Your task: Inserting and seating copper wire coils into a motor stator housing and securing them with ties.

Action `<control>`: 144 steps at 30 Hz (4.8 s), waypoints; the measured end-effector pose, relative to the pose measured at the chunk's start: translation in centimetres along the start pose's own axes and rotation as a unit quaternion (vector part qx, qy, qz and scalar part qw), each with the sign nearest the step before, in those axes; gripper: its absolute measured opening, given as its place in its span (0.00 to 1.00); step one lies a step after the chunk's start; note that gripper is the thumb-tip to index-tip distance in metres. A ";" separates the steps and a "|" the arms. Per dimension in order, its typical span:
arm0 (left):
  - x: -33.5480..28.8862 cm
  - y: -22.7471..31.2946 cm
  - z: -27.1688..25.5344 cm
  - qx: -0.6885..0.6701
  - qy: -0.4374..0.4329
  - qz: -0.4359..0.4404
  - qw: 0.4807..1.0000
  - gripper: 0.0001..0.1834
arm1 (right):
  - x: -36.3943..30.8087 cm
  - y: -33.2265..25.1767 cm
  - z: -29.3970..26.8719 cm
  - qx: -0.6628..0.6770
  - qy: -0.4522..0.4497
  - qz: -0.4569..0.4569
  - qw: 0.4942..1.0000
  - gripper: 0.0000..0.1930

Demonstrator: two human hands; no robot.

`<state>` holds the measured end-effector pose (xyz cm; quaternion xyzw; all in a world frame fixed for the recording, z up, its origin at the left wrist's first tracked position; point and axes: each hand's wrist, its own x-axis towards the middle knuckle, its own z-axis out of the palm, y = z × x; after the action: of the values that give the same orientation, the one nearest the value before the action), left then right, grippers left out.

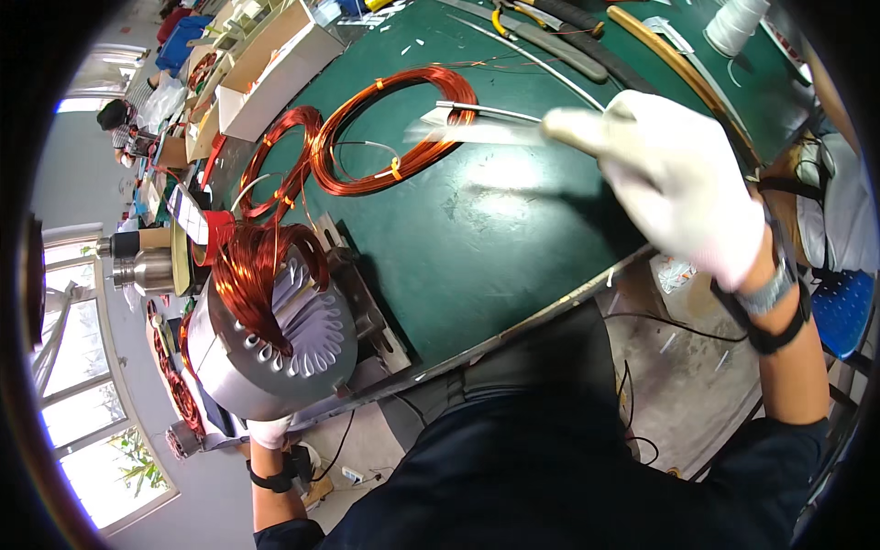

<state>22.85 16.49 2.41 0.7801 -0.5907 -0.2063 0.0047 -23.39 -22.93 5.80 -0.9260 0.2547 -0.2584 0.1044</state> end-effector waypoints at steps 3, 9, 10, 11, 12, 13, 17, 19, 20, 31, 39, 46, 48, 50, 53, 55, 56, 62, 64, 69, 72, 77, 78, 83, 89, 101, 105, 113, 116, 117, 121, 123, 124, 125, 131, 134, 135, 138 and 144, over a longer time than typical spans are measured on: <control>-0.2 -0.7 -0.5 -0.009 0.005 -0.019 1.000 0.22 | 0.7 -3.4 1.4 0.045 -0.036 -0.075 0.996 0.20; -0.6 -2.5 -0.1 -0.039 0.014 -0.054 0.998 0.21 | 3.6 -4.1 5.8 0.086 -0.139 -0.118 0.979 0.17; -0.9 -2.8 0.0 -0.043 0.017 -0.062 0.997 0.21 | 4.0 -4.1 6.2 0.091 -0.141 -0.120 0.978 0.17; -1.3 -3.1 0.2 -0.048 0.020 -0.069 0.996 0.21 | 4.3 -4.1 6.5 0.094 -0.143 -0.133 0.976 0.18; -1.6 -3.5 0.5 -0.054 0.021 -0.077 0.995 0.21 | 4.7 -4.2 6.9 0.096 -0.145 -0.145 0.974 0.18; -1.8 -3.8 0.7 -0.060 0.023 -0.084 0.994 0.21 | 5.2 -4.4 7.1 0.101 -0.149 -0.146 0.973 0.18; -2.9 -5.4 2.1 -0.085 0.029 -0.118 0.989 0.20 | 6.8 -4.9 6.6 0.098 -0.257 -0.087 0.957 0.09; -4.2 -6.0 2.8 -0.094 0.033 -0.142 0.985 0.20 | 7.8 -6.3 6.2 0.138 -0.240 0.046 0.960 0.21; -5.1 -6.2 2.9 -0.096 0.034 -0.158 0.982 0.19 | 8.1 -6.5 6.3 0.096 -0.222 -0.032 0.970 0.31; -10.7 -8.4 3.4 -0.111 0.072 -0.255 0.958 0.18 | 11.4 -8.9 10.0 0.158 -0.281 -0.215 0.922 0.10; -9.2 -10.2 5.6 -0.157 0.119 -0.243 0.950 0.16 | 11.0 -10.5 12.0 0.280 -0.336 -0.175 0.882 0.10; -9.1 -9.7 10.1 -0.217 0.202 -0.237 0.925 0.15 | 3.5 -4.9 5.4 0.140 -0.182 -0.086 0.970 0.14; -7.6 -9.3 11.9 -0.247 0.220 -0.219 0.918 0.15 | -0.6 -3.7 2.7 0.142 -0.136 -0.005 0.980 0.15; -7.0 -8.6 13.6 -0.275 0.243 -0.211 0.906 0.15 | -3.8 -3.2 0.2 0.170 -0.115 0.081 0.975 0.19; -6.0 -7.1 15.8 -0.320 0.273 -0.199 0.885 0.14 | -8.1 -1.9 -4.3 0.141 -0.098 0.157 0.973 0.19; -3.1 -5.0 16.0 -0.242 0.264 -0.164 0.919 0.19 | -12.4 -1.4 -8.4 0.119 -0.075 0.270 0.952 0.18; -2.4 -3.0 14.5 -0.140 0.260 -0.150 0.943 0.25 | -13.9 -0.9 -10.0 0.112 -0.071 0.338 0.932 0.18; 2.0 2.4 9.5 -0.387 0.412 -0.061 0.823 0.20 | -19.5 4.0 -13.5 0.192 -0.037 0.476 0.857 0.36; 3.0 5.0 8.5 -0.400 0.420 -0.065 0.812 0.23 | -18.9 3.6 -14.0 0.195 -0.020 0.503 0.842 0.42; 4.7 8.4 7.5 -0.466 0.450 -0.017 0.762 0.25 | -13.3 1.8 -9.1 0.188 0.088 0.418 0.884 0.29; 5.3 9.6 7.4 -0.434 0.479 -0.044 0.762 0.24 | -7.3 -3.0 -4.0 0.175 0.062 0.359 0.915 0.19; 5.3 11.3 7.3 -0.373 0.440 -0.091 0.812 0.23 | -2.7 -9.6 3.9 0.317 0.018 0.346 0.883 0.19; 5.4 11.8 6.5 -0.366 0.423 -0.088 0.824 0.23 | -2.2 -10.3 5.0 0.345 0.025 0.358 0.868 0.19; 5.1 12.6 4.3 -0.493 0.340 -0.022 0.800 0.24 | 0.7 -14.6 9.9 0.438 0.042 0.343 0.830 0.23; 5.1 10.7 5.1 -0.471 0.369 0.089 0.796 0.17 | -1.1 -16.3 17.7 0.552 0.107 0.368 0.740 0.21; 6.5 10.2 6.1 -0.353 0.459 0.177 0.796 0.21 | -5.7 -11.0 19.4 0.715 -0.074 0.216 0.661 0.25; 6.7 10.0 6.3 -0.341 0.465 0.202 0.792 0.24 | -6.1 -12.4 19.4 0.622 -0.007 0.391 0.678 0.31; 6.8 9.9 6.3 -0.346 0.450 0.194 0.800 0.23 | -5.7 -11.2 19.3 0.760 -0.130 0.196 0.605 0.31; 6.6 10.3 6.2 -0.363 0.448 0.182 0.796 0.22 | -5.3 -12.9 18.8 0.718 -0.089 0.234 0.650 0.28; 6.5 10.5 6.0 -0.388 0.442 0.176 0.789 0.23 | -5.3 -13.5 18.4 0.577 -0.039 0.322 0.750 0.26; 5.4 11.4 4.0 -0.441 0.315 0.073 0.838 0.34 | -2.8 -15.4 16.6 0.617 0.191 0.456 0.612 0.23; 5.7 11.4 5.4 -0.386 0.331 0.041 0.860 0.33 | -1.1 -16.0 12.8 0.449 0.022 0.388 0.805 0.19; 5.9 11.4 6.2 -0.368 0.328 0.018 0.870 0.32 | 0.6 -17.0 11.7 0.417 0.070 0.421 0.802 0.17; 5.7 11.3 6.9 -0.332 0.342 0.020 0.879 0.29 | 0.3 -15.3 11.2 0.361 0.061 0.406 0.837 0.18; 5.3 11.0 9.8 -0.492 0.352 -0.043 0.795 0.15 | -4.2 -6.1 6.7 -0.069 0.041 0.158 0.984 0.27; 4.7 9.7 10.5 -0.228 0.377 0.039 0.897 0.17 | -4.2 -3.2 3.3 -0.217 -0.011 0.167 0.962 0.26; 5.2 9.5 10.4 -0.187 0.397 0.014 0.898 0.13 | -5.0 -1.1 3.7 -0.211 -0.017 0.165 0.963 0.26; 5.1 8.8 11.6 -0.294 0.414 -0.023 0.861 0.13 | -4.1 0.0 3.0 -0.185 -0.008 0.189 0.964 0.20; 3.8 10.8 11.3 -0.208 0.451 0.003 0.868 0.10 | -3.8 0.8 -0.4 -0.040 0.027 0.160 0.986 0.15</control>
<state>10.02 12.37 -6.45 0.7674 -0.4699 0.0494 0.4334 -26.72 -21.63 4.29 -0.8693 0.4126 -0.2527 0.1008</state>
